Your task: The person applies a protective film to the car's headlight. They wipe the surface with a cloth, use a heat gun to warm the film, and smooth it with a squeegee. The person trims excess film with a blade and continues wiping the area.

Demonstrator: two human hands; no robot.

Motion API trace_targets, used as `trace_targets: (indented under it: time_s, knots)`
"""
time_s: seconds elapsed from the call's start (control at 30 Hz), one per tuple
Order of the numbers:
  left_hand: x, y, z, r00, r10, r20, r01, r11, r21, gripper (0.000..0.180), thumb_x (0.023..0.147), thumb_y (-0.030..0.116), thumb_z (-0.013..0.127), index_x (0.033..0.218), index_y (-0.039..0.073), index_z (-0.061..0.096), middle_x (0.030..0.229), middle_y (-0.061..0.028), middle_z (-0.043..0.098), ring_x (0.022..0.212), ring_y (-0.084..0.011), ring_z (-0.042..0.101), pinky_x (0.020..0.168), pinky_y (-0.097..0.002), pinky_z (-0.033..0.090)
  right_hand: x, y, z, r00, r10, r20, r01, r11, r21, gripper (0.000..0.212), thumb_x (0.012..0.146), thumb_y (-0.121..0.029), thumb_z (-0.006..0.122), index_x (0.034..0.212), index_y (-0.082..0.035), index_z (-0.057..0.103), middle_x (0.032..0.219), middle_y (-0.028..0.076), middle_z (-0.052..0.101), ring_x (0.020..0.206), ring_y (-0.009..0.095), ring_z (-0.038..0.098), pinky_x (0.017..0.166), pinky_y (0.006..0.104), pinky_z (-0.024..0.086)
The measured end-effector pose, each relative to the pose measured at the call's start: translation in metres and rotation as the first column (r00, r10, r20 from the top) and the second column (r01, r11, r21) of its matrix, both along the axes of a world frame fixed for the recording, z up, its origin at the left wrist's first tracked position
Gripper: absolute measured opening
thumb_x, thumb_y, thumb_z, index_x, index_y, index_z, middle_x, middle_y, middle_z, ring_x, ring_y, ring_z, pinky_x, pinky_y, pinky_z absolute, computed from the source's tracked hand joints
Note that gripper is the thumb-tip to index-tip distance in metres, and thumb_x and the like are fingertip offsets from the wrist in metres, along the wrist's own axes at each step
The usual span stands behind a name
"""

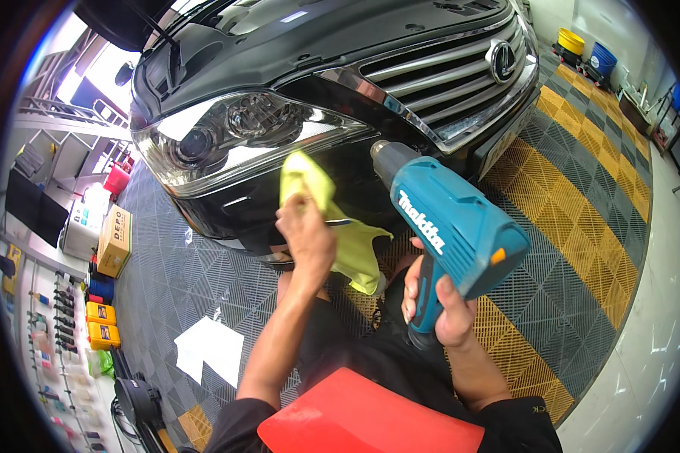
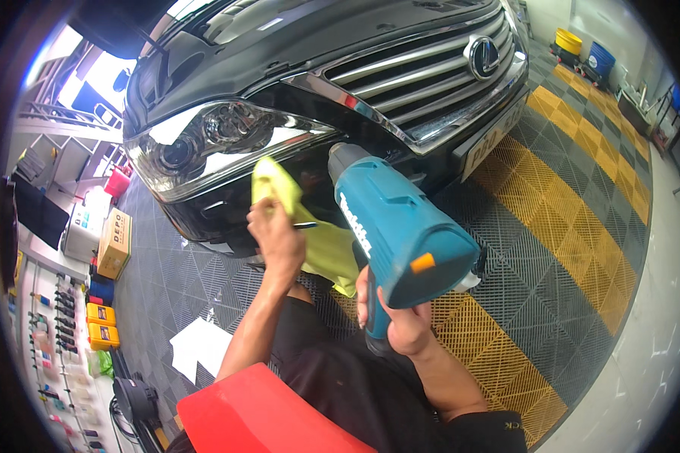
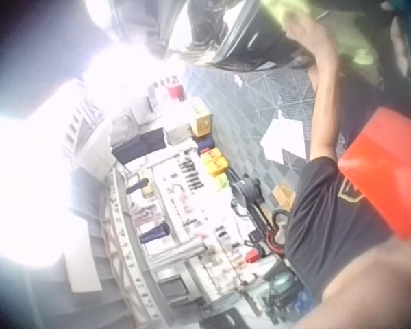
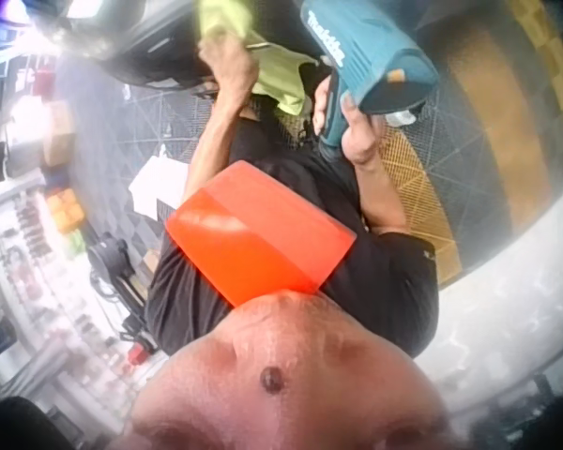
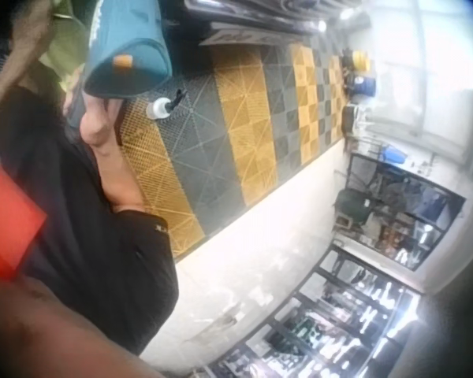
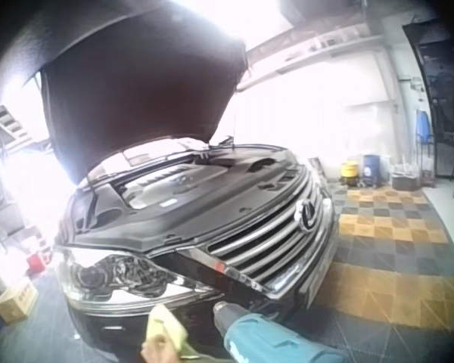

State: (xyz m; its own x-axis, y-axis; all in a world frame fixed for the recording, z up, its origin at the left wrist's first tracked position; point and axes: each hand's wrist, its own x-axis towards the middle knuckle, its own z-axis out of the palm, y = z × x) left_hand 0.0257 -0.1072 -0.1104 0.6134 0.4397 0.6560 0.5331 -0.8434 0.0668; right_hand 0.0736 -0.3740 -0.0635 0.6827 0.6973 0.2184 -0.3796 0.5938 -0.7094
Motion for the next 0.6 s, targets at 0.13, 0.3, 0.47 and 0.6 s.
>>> trace_targets:
  time_s: [0.13, 0.3, 0.47, 0.6]
  knots:
    - [-0.02, 0.005, 0.009, 0.985, 0.138, 0.108, -0.127, 0.987, -0.096, 0.076, 0.07, -0.01, 0.06, 0.146, -0.007, 0.052, 0.12, -0.0228, 0.048, 0.111, -0.042, 0.047, 0.092, -0.0503, 0.039, 0.004, 0.007, -0.021, 0.991, 0.039, 0.129, -0.036, 0.999, -0.023, 0.058, 0.102, -0.035, 0.064, 0.142, 0.002, 0.045, 0.093, 0.014, 0.059, 0.066, 0.016, 0.061, 0.057, 0.0295, 0.054]
    - [-0.021, 0.011, 0.015, 0.992, 0.085, 0.092, -0.076, 0.993, -0.091, 0.091, 0.07, -0.011, 0.059, 0.159, -0.001, 0.041, 0.119, -0.021, 0.045, 0.11, -0.0417, 0.045, 0.093, -0.05, 0.038, -0.003, 0.014, -0.023, 0.99, 0.067, 0.125, -0.067, 0.998, 0.003, 0.051, 0.101, -0.029, 0.063, 0.139, 0.001, 0.047, 0.095, 0.015, 0.059, 0.068, 0.017, 0.061, 0.058, 0.0299, 0.055]
    - [0.001, 0.009, 0.036, 0.997, 0.003, 0.072, 0.002, 0.998, -0.067, 0.092, 0.071, -0.012, 0.059, 0.16, 0.001, 0.041, 0.12, -0.0184, 0.046, 0.112, -0.0392, 0.045, 0.096, -0.0492, 0.038, -0.012, 0.02, -0.036, 0.986, 0.049, 0.158, -0.052, 0.999, 0.009, 0.046, 0.102, -0.025, 0.06, 0.137, 0.001, 0.047, 0.096, 0.014, 0.059, 0.069, 0.017, 0.06, 0.06, 0.0301, 0.055]
    - [0.023, 0.011, 0.044, 0.997, -0.056, 0.047, 0.057, 0.998, -0.011, 0.091, 0.071, -0.011, 0.061, 0.159, 0.002, 0.043, 0.12, -0.0166, 0.046, 0.115, -0.0378, 0.046, 0.1, -0.0481, 0.037, -0.014, 0.019, -0.032, 0.991, 0.023, 0.13, -0.024, 1.0, 0.01, 0.05, 0.101, -0.028, 0.062, 0.138, 0.002, 0.046, 0.095, 0.014, 0.059, 0.069, 0.016, 0.061, 0.06, 0.0299, 0.055]
